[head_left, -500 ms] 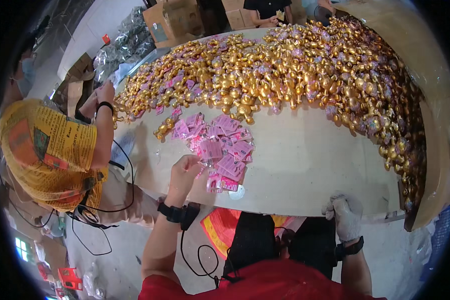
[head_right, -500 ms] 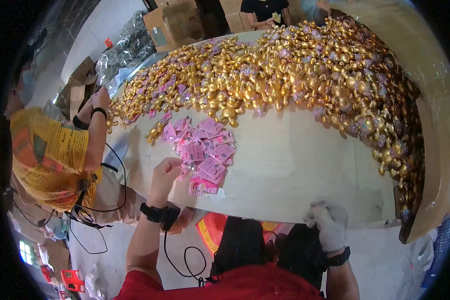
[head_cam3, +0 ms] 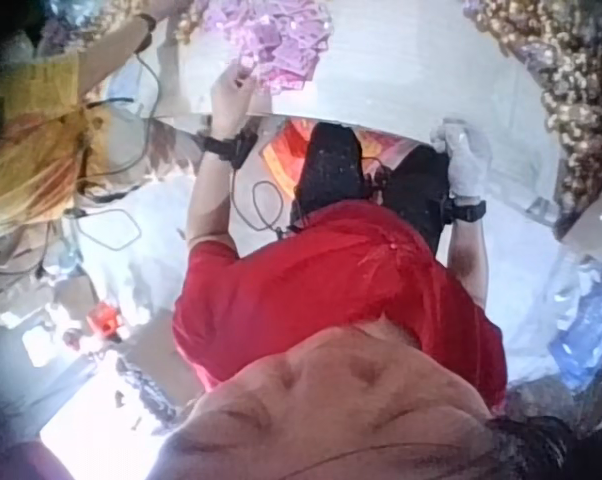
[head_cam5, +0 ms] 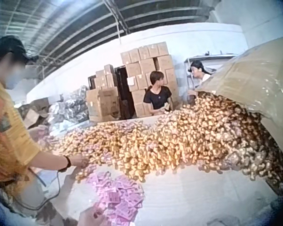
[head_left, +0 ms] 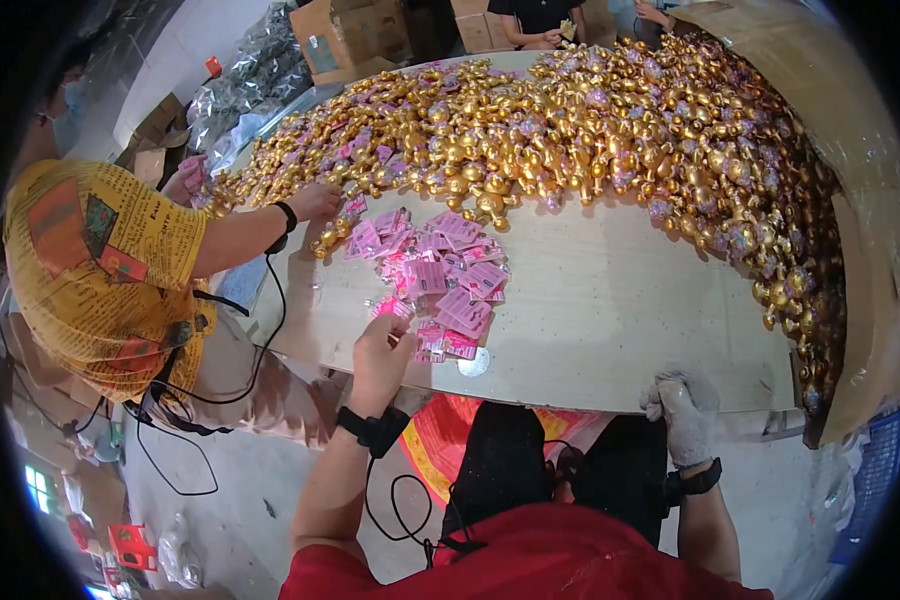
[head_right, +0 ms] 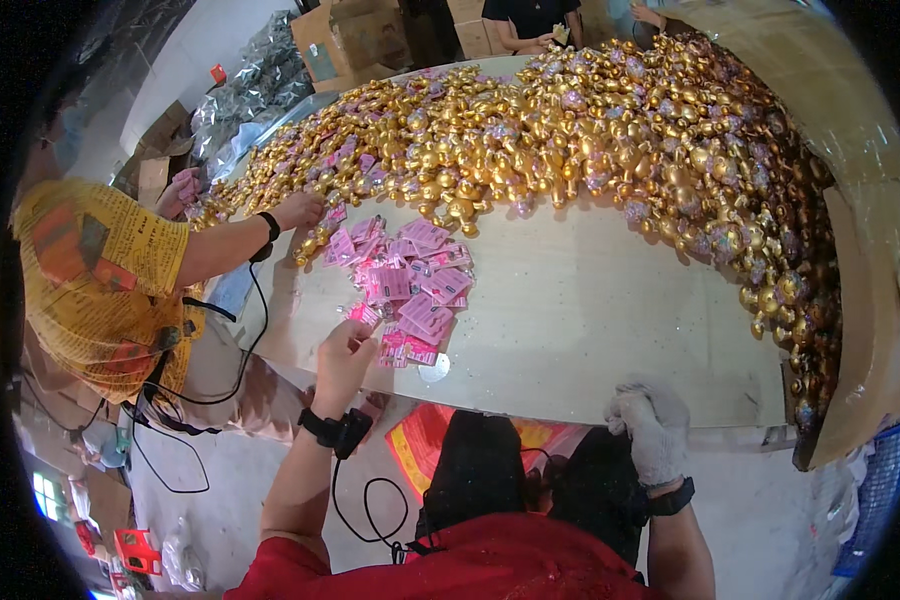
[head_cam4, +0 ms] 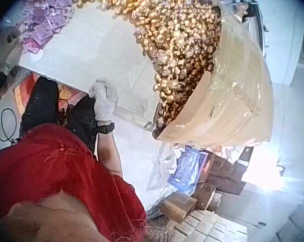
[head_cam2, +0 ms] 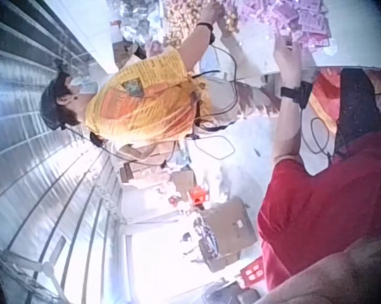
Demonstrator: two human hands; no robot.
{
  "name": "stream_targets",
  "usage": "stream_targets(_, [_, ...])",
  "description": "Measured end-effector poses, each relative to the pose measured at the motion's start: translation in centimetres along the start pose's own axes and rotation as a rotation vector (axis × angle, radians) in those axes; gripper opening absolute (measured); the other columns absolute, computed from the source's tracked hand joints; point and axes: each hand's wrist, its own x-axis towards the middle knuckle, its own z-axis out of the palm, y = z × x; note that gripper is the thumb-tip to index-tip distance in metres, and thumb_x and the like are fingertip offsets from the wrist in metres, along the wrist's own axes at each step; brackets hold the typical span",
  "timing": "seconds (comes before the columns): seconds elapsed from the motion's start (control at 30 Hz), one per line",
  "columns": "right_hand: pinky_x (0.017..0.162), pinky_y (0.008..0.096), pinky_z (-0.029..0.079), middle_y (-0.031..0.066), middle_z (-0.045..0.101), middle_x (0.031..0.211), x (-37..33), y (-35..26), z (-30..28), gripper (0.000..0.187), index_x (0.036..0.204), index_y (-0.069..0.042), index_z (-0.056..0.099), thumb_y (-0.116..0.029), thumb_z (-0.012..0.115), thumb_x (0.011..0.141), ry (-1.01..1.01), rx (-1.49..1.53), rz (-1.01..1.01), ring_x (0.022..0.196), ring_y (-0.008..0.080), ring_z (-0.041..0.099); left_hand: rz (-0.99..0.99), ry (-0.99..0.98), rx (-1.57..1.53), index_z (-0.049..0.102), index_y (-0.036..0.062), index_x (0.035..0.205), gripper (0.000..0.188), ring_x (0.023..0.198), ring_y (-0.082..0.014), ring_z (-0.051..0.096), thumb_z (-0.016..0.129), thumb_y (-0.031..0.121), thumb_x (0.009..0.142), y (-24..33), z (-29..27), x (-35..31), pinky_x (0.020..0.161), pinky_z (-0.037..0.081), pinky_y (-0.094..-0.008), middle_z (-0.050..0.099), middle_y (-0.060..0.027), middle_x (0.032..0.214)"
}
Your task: The person is attaching pink tags to small gold bear-shaped toys and sorting them on a table.
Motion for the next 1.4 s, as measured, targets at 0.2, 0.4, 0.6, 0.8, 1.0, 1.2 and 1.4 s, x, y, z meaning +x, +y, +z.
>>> stream_targets(0.2, [0.054, 0.0245, 0.046, 0.0084, 0.062, 0.071, 0.1, 0.7, 0.1, 0.015, 0.098, 0.003, 0.061, -0.002, 0.057, 0.084, -0.004, -0.003, -0.031, 0.059, 0.0119, 0.056, 0.197, 0.095, 0.468, 0.058, -0.0015, 0.087, 0.029, 0.074, -0.0292, 0.06, 0.07, 0.022, 0.076, 0.6, 1.9, -1.3, 0.067, 0.047, -0.0394, 0.059, -0.0164, 0.08])
stream_targets(0.4, [0.053, 0.0241, 0.046, 0.009, 0.062, 0.071, 0.3, 1.4, -0.8, 0.014, 0.1, 0.001, 0.06, -0.005, 0.057, 0.087, -0.057, -0.01, -0.085, 0.058, 0.0123, 0.056, -0.021, -0.029, 0.31, 0.055, -0.0002, 0.087, 0.033, 0.075, -0.036, 0.061, 0.073, 0.024, 0.073, -0.4, 2.0, 0.2, 0.067, 0.049, -0.0429, 0.061, -0.0182, 0.08])
stream_targets(0.6, [0.053, 0.0246, 0.046, 0.0066, 0.061, 0.072, 0.1, 0.8, -0.1, 0.015, 0.097, 0.002, 0.062, 0.002, 0.057, 0.084, -0.083, 0.064, -0.057, 0.061, 0.0115, 0.056, -0.124, 0.082, -0.063, 0.057, -0.0021, 0.096, 0.03, 0.064, -0.0212, 0.06, 0.071, 0.013, 0.074, -4.4, 1.0, 2.2, 0.057, 0.048, -0.0334, 0.061, -0.0111, 0.073])
stream_targets(0.8, [0.056, 0.0243, 0.047, 0.0067, 0.062, 0.074, 0.1, 0.7, -0.7, 0.017, 0.1, 0.002, 0.063, -0.004, 0.057, 0.086, -0.131, 0.011, -0.062, 0.063, 0.012, 0.058, -0.225, 0.068, -0.569, 0.057, 0.0001, 0.103, 0.019, 0.056, -0.0085, 0.05, 0.061, 0.007, 0.086, 2.5, -1.8, 1.2, 0.049, 0.041, -0.0239, 0.056, -0.0012, 0.072])
stream_targets(1.0, [0.062, 0.0248, 0.048, 0.007, 0.062, 0.077, -0.2, -0.4, 0.1, 0.018, 0.099, 0.003, 0.063, -0.007, 0.058, 0.085, -0.21, -0.037, 0.031, 0.068, 0.0121, 0.059, -0.422, -0.188, -1.104, 0.053, 0.005, 0.09, 0.004, 0.065, -0.0108, 0.056, 0.057, 0.004, 0.089, 9.3, 3.1, -4.1, 0.056, 0.047, -0.0245, 0.055, -0.0018, 0.072])
stream_targets(1.2, [0.066, 0.0265, 0.049, 0.0046, 0.063, 0.078, -2.9, 0.0, 4.7, 0.025, 0.1, 0.0, 0.064, -0.023, 0.059, 0.09, -0.527, -0.188, 0.017, 0.071, 0.0105, 0.058, -0.387, -0.408, -1.083, 0.053, 0.0039, 0.09, 0.007, 0.066, -0.0116, 0.061, 0.058, 0.0, 0.088, 13.0, 9.8, -10.3, 0.061, 0.053, -0.0264, 0.061, -0.004, 0.079])
stream_targets(1.4, [0.056, 0.0256, 0.047, 0.0047, 0.062, 0.073, -3.3, -2.3, 3.2, 0.024, 0.098, 0.0, 0.063, -0.022, 0.058, 0.089, -0.442, -0.218, 0.19, 0.06, 0.0098, 0.057, -0.315, -0.597, -1.047, 0.057, 0.0002, 0.106, 0.019, 0.077, -0.012, 0.06, 0.059, 0.001, 0.087, 11.9, 10.7, -11.6, 0.072, 0.051, -0.0266, 0.063, -0.0064, 0.092])
